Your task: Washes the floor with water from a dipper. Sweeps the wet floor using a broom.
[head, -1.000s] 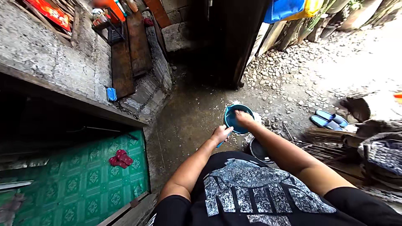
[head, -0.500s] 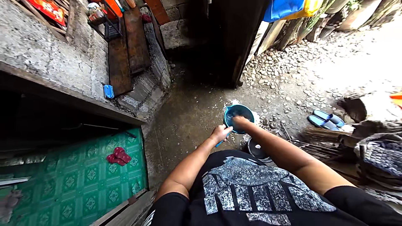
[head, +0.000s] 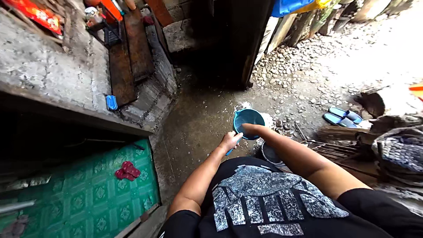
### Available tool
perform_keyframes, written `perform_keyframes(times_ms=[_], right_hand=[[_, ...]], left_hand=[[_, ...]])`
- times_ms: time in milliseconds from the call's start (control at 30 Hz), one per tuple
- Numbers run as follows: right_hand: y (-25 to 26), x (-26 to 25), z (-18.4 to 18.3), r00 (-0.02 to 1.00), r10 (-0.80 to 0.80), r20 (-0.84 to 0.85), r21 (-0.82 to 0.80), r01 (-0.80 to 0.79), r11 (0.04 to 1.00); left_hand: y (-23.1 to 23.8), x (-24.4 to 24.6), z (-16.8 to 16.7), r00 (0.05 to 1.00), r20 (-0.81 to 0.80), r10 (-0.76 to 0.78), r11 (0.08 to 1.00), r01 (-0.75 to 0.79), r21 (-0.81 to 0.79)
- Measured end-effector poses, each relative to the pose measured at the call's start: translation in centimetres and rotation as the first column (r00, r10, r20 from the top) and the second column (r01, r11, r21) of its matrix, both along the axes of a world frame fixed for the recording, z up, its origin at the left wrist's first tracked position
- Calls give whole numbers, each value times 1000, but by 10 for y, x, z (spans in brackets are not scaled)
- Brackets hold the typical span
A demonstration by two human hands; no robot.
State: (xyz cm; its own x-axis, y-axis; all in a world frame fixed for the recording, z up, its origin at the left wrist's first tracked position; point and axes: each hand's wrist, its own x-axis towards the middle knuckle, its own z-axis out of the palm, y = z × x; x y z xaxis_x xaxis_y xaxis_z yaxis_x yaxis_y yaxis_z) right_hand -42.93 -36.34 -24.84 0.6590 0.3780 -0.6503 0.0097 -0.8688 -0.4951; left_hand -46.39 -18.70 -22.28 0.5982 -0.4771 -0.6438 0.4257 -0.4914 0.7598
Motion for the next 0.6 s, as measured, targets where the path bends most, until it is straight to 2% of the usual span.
perform_keyframes(times_ms=[67, 133, 200, 233, 300, 367, 433, 500, 600], right_hand=[[-2, -1, -2, 984, -134, 113, 64, 127, 990], [-3, -8, 5, 957, -245, 156, -40, 253, 967], [-5, -16, 20, 979, -201, 34, -81, 203, 976], [-8, -17, 24, 988, -156, -4, -29, 155, 987], [-14, -19, 20, 969, -203, 140, 84, 193, 978], [-20, -25, 16, 919, -308, 247, 23, 313, 950], [-22, -36, 19, 936, -310, 167, -44, 321, 946], [-27, -38, 34, 952, -306, 30, -19, 307, 952], [-33, -39, 29, 882, -455, 120, 21, 456, 890]], left_hand=[[-1, 0, 3, 1000, 0, -8, 1000, 8, 12], [-3, -3, 4, 1000, -4, 27, 1000, -27, 5], [-8, -7, 2, 999, 2, 50, 999, -50, -14], [-11, -7, 0, 999, 17, 48, 999, -48, -23], [-14, -5, 1, 998, 40, 47, 998, -46, -34], [-19, -4, 1, 998, 36, 58, 998, -57, -34], [-23, -5, 1, 998, 19, 52, 998, -51, -24], [-26, -4, 0, 1000, 7, 23, 1000, -23, -18], [-31, -2, -4, 1000, 9, -20, 999, 21, -24]])
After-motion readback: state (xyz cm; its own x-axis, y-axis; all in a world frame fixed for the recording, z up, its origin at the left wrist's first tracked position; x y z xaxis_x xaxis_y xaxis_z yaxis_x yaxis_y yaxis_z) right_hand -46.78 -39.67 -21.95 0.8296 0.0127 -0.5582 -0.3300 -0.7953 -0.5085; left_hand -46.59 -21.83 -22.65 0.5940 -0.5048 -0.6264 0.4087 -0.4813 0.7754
